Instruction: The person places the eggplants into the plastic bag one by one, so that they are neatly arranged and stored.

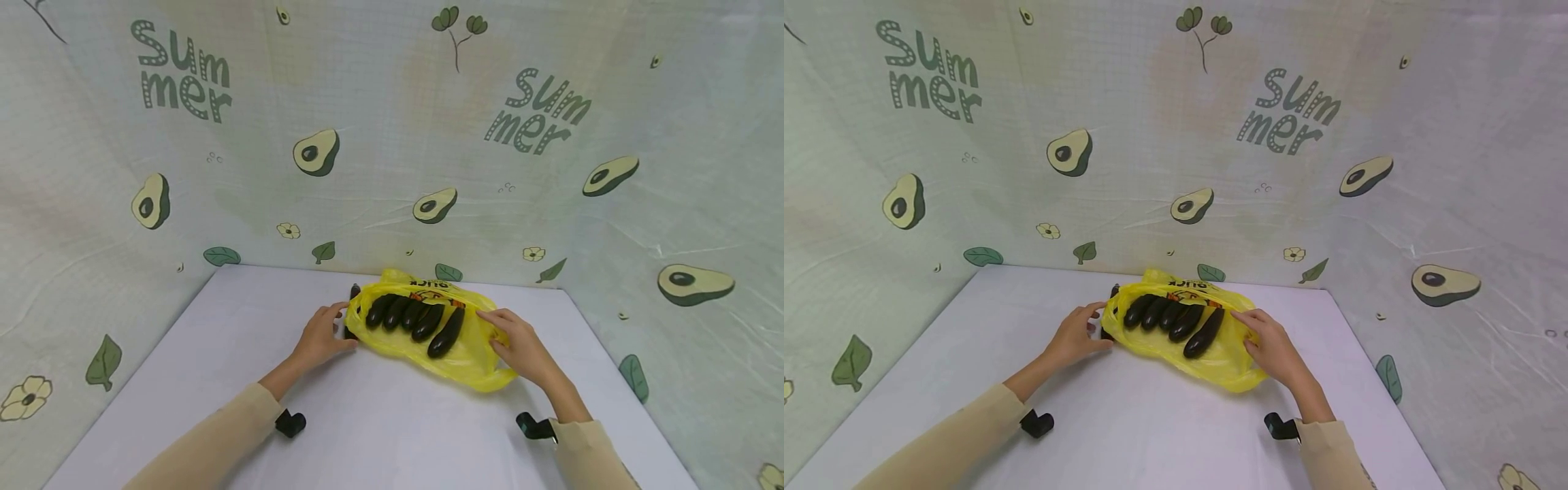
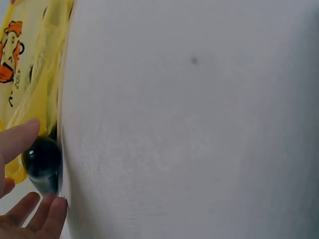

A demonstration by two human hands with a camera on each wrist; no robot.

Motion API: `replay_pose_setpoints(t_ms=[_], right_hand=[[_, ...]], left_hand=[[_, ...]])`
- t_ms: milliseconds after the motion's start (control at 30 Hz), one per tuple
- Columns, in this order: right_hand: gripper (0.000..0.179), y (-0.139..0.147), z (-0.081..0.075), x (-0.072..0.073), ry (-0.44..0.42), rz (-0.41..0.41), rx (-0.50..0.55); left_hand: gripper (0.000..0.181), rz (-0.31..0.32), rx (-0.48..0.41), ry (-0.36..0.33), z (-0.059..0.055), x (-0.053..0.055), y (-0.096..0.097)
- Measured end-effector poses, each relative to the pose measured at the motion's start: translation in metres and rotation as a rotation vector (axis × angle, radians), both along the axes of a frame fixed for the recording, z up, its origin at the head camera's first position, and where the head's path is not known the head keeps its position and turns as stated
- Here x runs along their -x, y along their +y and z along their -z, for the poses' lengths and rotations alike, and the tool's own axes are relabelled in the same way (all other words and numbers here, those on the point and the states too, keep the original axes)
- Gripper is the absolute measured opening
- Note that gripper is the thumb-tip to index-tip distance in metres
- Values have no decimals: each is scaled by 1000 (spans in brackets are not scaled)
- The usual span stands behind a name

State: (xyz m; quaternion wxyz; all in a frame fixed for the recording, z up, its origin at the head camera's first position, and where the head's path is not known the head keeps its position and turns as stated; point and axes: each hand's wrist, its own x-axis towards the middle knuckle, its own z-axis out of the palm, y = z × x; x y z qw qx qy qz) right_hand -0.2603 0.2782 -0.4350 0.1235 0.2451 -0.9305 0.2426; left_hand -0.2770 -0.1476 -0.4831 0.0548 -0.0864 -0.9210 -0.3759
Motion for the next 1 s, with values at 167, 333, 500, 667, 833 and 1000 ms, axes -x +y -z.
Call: replay_pose_setpoints(t_ms=[167, 333, 500, 667, 833, 1000], right_hand=[[64, 0, -1, -1, 2, -3, -1], [65, 0, -1, -1, -3, 2, -1], [65, 0, -1, -1, -2, 8, 1], [65, 1, -1, -1, 12, 0, -1], [64, 2, 0, -1, 27, -7, -1], [64, 1, 1, 0, 22, -14, 4]], left_hand=[[88, 2, -10, -14, 2, 3, -2], [84, 10, -33, -25, 1, 4, -3], [82, 21, -39, -20, 3, 6, -2], [73, 4, -67, -28, 4, 8, -3], [67, -7, -76, -35, 3, 9, -6], [61, -2, -42, -34, 3, 8, -13]])
